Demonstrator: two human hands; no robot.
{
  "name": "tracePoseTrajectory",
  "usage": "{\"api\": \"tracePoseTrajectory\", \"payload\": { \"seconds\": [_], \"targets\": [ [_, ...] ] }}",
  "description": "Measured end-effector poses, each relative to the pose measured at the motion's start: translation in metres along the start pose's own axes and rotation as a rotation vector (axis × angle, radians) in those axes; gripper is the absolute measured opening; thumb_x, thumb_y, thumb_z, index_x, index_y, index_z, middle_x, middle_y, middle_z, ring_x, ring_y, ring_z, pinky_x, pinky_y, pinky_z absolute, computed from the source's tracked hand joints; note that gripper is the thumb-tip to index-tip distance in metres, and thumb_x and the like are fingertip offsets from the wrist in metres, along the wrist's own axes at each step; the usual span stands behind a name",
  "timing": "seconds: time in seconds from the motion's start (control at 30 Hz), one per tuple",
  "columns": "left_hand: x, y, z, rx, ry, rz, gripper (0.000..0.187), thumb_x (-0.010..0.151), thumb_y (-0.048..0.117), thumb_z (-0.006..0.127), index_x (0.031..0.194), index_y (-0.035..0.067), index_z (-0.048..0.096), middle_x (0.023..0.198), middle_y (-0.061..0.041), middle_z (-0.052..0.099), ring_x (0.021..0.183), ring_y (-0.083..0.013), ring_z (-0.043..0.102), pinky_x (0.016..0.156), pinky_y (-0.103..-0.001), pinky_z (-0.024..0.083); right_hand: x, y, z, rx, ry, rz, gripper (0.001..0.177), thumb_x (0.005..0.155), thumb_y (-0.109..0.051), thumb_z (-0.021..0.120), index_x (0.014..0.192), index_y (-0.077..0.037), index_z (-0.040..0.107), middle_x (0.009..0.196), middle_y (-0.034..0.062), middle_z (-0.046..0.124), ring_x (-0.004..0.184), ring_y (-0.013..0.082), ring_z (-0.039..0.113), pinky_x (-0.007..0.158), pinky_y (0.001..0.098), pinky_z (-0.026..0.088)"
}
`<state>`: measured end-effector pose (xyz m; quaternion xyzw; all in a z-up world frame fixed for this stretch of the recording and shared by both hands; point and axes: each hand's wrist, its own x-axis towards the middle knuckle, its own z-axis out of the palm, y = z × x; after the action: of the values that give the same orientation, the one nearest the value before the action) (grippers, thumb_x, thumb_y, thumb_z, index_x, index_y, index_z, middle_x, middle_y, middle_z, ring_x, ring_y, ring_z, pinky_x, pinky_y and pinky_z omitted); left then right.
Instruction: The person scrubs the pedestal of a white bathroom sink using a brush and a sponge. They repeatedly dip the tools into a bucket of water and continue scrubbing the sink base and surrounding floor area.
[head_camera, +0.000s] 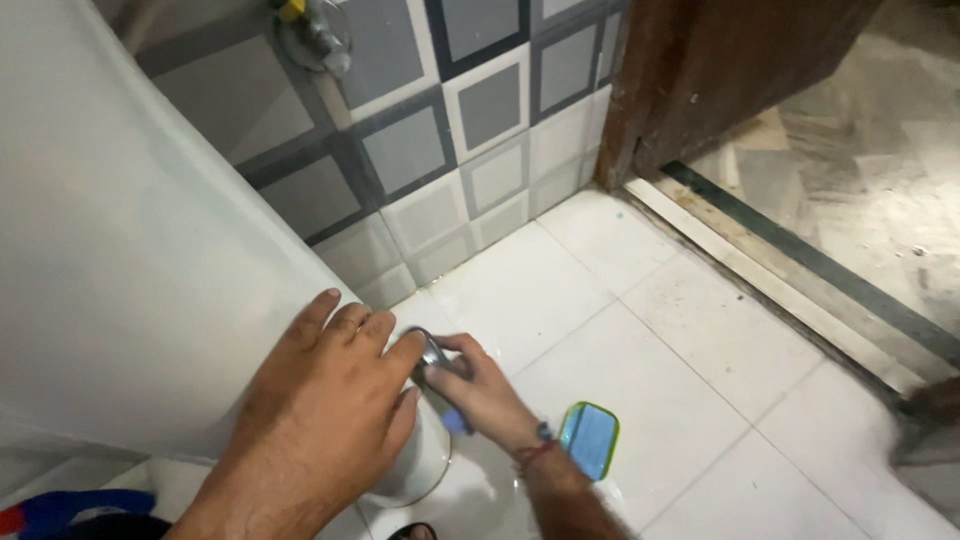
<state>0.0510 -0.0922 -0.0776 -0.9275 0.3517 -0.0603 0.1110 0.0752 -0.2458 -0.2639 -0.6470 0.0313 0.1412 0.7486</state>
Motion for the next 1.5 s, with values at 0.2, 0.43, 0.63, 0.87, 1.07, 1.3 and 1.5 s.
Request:
{"api": "tracePoseTrajectory", "payload": {
  "seconds": [0.2,0.43,0.63,0.87,1.07,1.3,1.5],
  "targets": [
    [-0.006,0.008,0.044,-0.188,0.112,0.121,0.063,0.079,0.042,0.069,0.129,0.005,0.059,0.134,-0.024,0.059,0.132,-0.0396,0.048,0.112,-0.051,0.029,-0.052,0.036,-0.089,-0.59,0.296,0.175,0.057,0.083,-0.035,0.072,0.135,-0.015,0.057,0.102,0.017,0.076,0.088,0.0244,0.074,0.077,0.0359,0.058],
    [0.008,0.062,0.086,-0.46,-0.698,0.094,0.067,0.084,0.034,0.068,0.14,0.003,0.047,0.137,-0.019,0.061,0.132,-0.0338,0.055,0.109,-0.042,0.046,-0.099,0.051,-0.148,-0.883,0.477,0.338,0.057,0.084,-0.039,0.07,0.134,-0.016,0.055,0.118,0.0171,0.073,0.108,0.0334,0.072,0.093,0.0405,0.056],
    [0.051,0.155,0.238,-0.92,-0.853,-0.192,0.082,0.086,0.032,0.076,0.14,-0.016,0.038,0.125,-0.032,0.061,0.117,-0.0371,0.063,0.102,-0.041,0.055,-0.112,0.059,-0.151,-0.98,0.541,0.381,0.057,0.085,-0.036,0.069,0.137,-0.019,0.053,0.128,0.0116,0.066,0.111,0.0324,0.069,0.096,0.0407,0.055],
    [0.058,0.258,0.352,-1.701,-0.732,-1.151,0.047,0.077,0.0,0.066,0.121,-0.008,0.054,0.093,-0.019,0.063,0.075,-0.027,0.064,0.054,-0.03,0.05,-0.11,0.084,-0.148,-1.097,0.483,0.28,0.061,0.085,-0.026,0.069,0.143,-0.019,0.049,0.121,0.0099,0.063,0.108,0.0333,0.065,0.093,0.0425,0.055],
    [0.055,0.262,0.418,-2.402,-0.564,-1.014,0.023,0.074,-0.004,0.06,0.097,-0.004,0.065,0.08,-0.01,0.062,0.062,-0.0175,0.057,0.051,-0.029,0.044,-0.1,0.105,-0.142,-1.041,0.438,0.341,0.057,0.088,-0.028,0.07,0.141,-0.018,0.052,0.123,0.0099,0.063,0.11,0.0329,0.064,0.095,0.0424,0.054],
    [0.067,0.261,0.42,-2.081,-0.86,-1.249,0.014,0.085,0.015,0.062,0.095,0.006,0.065,0.075,-0.005,0.055,0.057,-0.0155,0.043,0.049,-0.032,0.031,-0.101,0.093,-0.162,-0.818,0.259,0.423,0.061,0.077,-0.028,0.079,0.135,-0.016,0.061,0.123,0.0121,0.072,0.111,0.0261,0.073,0.098,0.0349,0.057],
    [0.024,0.248,0.4,-2.791,-0.314,-0.539,0.042,0.091,0.018,0.055,0.128,-0.001,0.059,0.105,-0.005,0.061,0.087,-0.0165,0.059,0.087,-0.036,0.056,-0.087,0.062,-0.173,-0.839,0.305,0.479,0.059,0.084,-0.025,0.07,0.141,-0.017,0.057,0.12,0.0124,0.073,0.107,0.0278,0.075,0.094,0.0369,0.059]
  ]
}}
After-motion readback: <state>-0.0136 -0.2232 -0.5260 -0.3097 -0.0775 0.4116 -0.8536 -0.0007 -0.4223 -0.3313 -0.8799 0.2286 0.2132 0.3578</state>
